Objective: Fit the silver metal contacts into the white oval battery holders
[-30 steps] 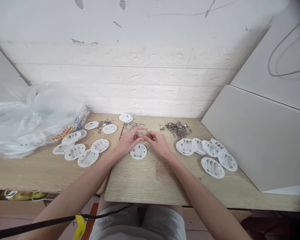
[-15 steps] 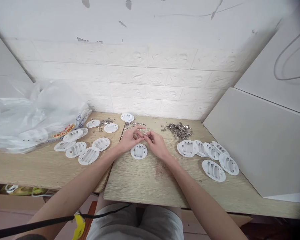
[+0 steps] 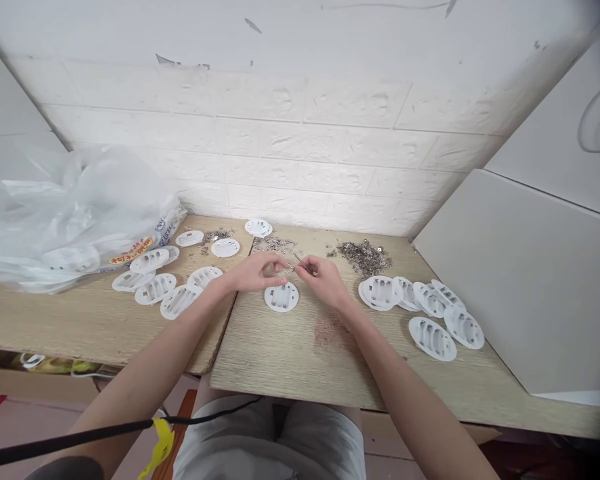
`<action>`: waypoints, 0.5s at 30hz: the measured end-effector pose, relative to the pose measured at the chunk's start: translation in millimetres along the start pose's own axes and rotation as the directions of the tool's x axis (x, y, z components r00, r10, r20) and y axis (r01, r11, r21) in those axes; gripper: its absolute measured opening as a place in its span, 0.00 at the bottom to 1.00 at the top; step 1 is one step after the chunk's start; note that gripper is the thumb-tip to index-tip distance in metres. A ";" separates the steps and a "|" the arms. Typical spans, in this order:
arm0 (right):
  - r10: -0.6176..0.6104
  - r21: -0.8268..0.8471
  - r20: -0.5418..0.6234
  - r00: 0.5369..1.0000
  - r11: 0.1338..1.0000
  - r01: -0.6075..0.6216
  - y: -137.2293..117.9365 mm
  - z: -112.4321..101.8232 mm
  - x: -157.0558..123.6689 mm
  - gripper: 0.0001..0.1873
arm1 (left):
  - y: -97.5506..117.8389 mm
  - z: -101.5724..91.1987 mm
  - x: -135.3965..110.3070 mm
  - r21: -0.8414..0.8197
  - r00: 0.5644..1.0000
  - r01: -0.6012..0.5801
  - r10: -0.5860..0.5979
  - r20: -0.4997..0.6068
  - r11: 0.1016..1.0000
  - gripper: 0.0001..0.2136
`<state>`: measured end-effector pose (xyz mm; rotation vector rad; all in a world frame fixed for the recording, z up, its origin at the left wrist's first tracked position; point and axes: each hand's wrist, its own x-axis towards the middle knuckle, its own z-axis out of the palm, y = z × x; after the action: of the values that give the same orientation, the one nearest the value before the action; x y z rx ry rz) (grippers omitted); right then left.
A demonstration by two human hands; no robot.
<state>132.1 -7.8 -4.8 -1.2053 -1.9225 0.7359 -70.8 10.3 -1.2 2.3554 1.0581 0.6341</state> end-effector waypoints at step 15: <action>-0.082 -0.030 0.044 0.996 0.996 0.084 1.4 5.6 -2.4 0.08 | 7.1 8.1 3.0 -0.624 0.970 0.200 -0.242 0.019 0.755 0.12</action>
<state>128.8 -9.9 -9.7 -1.1297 -2.0139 0.6950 -60.4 6.5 -2.6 1.6138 0.9448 0.8208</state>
